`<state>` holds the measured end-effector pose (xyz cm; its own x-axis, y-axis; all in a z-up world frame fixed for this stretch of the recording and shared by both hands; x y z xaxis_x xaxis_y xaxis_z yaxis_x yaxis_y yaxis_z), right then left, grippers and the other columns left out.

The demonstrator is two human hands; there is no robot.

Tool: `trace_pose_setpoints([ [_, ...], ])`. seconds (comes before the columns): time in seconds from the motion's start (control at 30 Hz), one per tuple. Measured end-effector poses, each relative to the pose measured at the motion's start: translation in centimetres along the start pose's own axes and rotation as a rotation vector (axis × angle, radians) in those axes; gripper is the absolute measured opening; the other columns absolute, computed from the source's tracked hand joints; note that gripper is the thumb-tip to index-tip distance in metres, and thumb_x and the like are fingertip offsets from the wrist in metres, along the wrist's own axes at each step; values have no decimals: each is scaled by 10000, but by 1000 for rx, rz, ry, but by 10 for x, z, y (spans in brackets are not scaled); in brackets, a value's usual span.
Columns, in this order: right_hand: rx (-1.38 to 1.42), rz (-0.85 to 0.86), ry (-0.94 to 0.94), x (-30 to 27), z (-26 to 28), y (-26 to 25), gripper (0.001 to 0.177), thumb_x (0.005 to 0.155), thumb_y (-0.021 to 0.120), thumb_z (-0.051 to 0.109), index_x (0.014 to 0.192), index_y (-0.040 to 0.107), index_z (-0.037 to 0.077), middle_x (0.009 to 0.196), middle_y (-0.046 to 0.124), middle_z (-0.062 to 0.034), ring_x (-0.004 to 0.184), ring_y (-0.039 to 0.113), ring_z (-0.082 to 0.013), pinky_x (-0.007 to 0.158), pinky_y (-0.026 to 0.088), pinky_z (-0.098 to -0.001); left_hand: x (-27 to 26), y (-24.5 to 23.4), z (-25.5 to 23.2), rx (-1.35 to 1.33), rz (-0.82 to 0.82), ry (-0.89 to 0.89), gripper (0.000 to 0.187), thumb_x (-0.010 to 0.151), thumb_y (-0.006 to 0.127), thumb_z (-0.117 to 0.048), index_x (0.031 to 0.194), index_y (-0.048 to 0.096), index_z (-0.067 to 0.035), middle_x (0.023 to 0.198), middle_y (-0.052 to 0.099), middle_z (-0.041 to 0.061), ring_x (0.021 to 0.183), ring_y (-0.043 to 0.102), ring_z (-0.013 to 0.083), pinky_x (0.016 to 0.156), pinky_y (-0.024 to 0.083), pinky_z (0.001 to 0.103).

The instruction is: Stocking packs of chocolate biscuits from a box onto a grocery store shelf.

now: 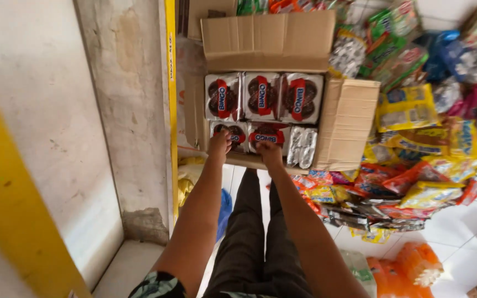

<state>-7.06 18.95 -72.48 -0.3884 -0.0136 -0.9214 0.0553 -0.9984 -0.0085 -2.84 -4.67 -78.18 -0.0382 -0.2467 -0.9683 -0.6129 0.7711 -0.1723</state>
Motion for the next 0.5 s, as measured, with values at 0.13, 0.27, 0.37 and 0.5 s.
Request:
trace_pose_setpoints([
  [0.13, 185, 101, 62, 48, 29, 27, 61, 918, 723, 90, 952, 729, 40, 685, 647, -15, 529, 565, -83, 443, 401, -264, 37, 10, 9, -160, -72, -108, 268, 1032, 591, -399, 952, 605, -144, 853, 612, -23, 724, 590, 146, 820, 563, 371],
  [0.27, -239, 34, -204, 95, 122, 48, 137, 968, 674, 164, 1066, 747, 103, 782, 705, -28, 595, 615, -109, 517, 484, -294, 22, 27, -10, -349, -105, -158, 101, 1040, 536, -254, 1030, 581, -165, 950, 584, -11, 831, 575, 174, 973, 502, 429],
  [0.37, -450, 2, -518, 137, 165, 68, 226, 968, 701, 185, 1176, 713, 97, 959, 715, -127, 804, 684, -224, 693, 536, -366, 106, -14, 66, -498, 80, -93, 81, 1090, 542, -195, 1076, 528, -116, 1006, 555, 36, 879, 554, 228, 1019, 495, 479],
  [0.5, -665, 69, -768, 142, 203, 96, 438, 946, 706, 185, 1367, 642, 82, 1369, 609, -199, 1208, 588, -406, 973, 472, -454, 50, 18, 8, -499, -47, -171, 315, 1072, 487, -201, 1356, 517, -69, 1297, 608, 106, 1166, 599, 290, 1111, 466, 476],
])
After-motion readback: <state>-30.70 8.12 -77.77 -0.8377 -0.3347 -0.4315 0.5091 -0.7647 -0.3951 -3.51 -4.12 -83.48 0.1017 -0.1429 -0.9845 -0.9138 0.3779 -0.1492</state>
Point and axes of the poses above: each hand's wrist, its own x-axis towards the middle knuckle, its own y-axis out of the palm, z = x × y, the point moved 7 cm from there along x, towards the middle knuckle
